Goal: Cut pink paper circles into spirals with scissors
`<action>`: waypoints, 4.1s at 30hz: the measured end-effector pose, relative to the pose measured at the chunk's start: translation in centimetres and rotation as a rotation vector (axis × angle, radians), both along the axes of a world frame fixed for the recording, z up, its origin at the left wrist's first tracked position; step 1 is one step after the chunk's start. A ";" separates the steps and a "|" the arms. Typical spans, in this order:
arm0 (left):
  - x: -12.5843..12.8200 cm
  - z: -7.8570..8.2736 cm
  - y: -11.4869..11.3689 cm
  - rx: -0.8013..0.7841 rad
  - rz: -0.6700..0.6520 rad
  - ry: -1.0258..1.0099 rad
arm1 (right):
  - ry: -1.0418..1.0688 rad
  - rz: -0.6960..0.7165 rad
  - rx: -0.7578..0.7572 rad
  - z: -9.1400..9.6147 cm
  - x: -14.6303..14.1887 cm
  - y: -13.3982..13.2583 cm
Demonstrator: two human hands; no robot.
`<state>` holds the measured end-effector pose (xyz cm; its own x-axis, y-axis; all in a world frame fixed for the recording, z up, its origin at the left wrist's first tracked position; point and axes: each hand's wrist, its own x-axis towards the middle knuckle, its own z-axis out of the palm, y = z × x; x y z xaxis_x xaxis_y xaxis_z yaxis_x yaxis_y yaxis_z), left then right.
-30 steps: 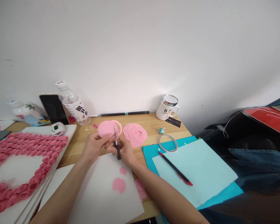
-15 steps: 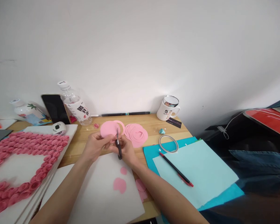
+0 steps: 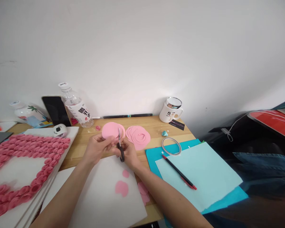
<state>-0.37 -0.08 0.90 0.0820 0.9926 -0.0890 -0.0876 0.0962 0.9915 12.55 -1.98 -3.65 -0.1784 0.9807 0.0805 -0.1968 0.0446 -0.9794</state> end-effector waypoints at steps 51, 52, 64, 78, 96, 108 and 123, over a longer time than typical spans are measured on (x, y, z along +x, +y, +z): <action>0.1 -0.1 0.1 0.008 0.050 -0.033 | 0.003 -0.048 -0.028 0.3 -0.2 -0.1; 0.1 -0.1 0.1 0.007 0.053 -0.038 | 0.002 -0.044 -0.029 0.2 -0.2 -0.1; 0.5 0.3 -0.1 0.025 0.026 -0.163 | 0.009 0.017 -0.006 -0.3 -0.1 -0.1; 0.2 0.1 -0.1 -0.003 -0.003 -0.005 | 0.046 0.012 0.088 0.5 0.0 0.1; -0.1 -0.3 0.0 0.021 -0.005 -0.021 | -0.014 0.011 0.024 0.5 0.0 0.0; -0.2 -0.5 0.2 0.035 0.003 -0.029 | -0.014 0.012 -0.009 0.4 0.1 -0.2; 0.2 0.6 -0.2 0.043 -0.007 -0.064 | -0.028 0.055 0.004 0.0 0.1 -0.1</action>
<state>-0.12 -0.31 1.45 0.0931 0.9948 -0.0402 -0.1504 0.0540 0.9872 12.63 -2.06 -3.62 -0.2347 0.9689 0.0784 -0.1717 0.0381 -0.9844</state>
